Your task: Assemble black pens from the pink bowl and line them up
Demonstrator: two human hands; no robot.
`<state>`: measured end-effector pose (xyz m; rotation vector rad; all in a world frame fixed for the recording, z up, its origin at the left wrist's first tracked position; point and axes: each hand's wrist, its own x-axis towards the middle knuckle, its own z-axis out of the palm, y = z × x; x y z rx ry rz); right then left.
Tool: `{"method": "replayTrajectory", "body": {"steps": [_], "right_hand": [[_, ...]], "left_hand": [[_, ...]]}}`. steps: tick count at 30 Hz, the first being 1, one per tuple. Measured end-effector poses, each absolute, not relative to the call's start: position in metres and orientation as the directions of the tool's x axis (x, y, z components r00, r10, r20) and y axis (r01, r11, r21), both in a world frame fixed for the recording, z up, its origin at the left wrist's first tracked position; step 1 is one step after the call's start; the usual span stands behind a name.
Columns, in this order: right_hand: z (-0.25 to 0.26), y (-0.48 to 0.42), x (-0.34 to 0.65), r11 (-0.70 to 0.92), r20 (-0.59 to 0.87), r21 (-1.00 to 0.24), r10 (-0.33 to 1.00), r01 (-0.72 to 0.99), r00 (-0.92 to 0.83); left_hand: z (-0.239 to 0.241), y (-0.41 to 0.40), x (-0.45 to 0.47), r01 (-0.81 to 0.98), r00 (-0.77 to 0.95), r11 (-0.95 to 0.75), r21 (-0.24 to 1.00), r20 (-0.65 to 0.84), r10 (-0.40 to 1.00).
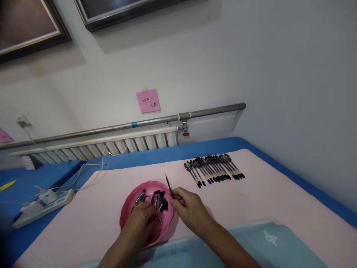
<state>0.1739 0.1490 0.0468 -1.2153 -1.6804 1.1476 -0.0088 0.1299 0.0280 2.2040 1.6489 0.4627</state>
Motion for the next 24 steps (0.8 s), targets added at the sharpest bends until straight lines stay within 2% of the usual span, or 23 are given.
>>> {"method": "replayTrajectory", "body": {"steps": [2, 5, 9, 16, 24], "right_hand": [[0.047, 0.150, 0.175, 0.144, 0.068, -0.949, 0.962, 0.279, -0.264], [0.046, 0.151, 0.177, 0.154, 0.080, -0.951, 0.961, 0.267, -0.266], [0.045, 0.151, 0.178, 0.155, 0.085, -0.950, 0.963, 0.270, -0.254], [0.044, 0.152, 0.177, 0.151, 0.073, -0.945, 0.962, 0.290, -0.264], [0.046, 0.152, 0.177, 0.159, 0.068, -0.938, 0.956, 0.307, -0.286]], "left_hand": [[0.029, 0.131, -0.014, 0.845, 0.249, -0.238, 0.478, 0.042, 0.968], [0.034, 0.133, -0.026, 0.839, 0.122, -0.135, 0.527, 0.059, 0.991], [0.041, 0.135, -0.038, 0.853, -0.011, -0.017, 0.521, 0.051, 0.999], [0.045, 0.122, -0.036, 0.855, 0.123, -0.040, 0.518, -0.129, 0.984], [0.034, 0.121, -0.028, 0.861, 0.234, -0.192, 0.471, -0.031, 0.972]]}}
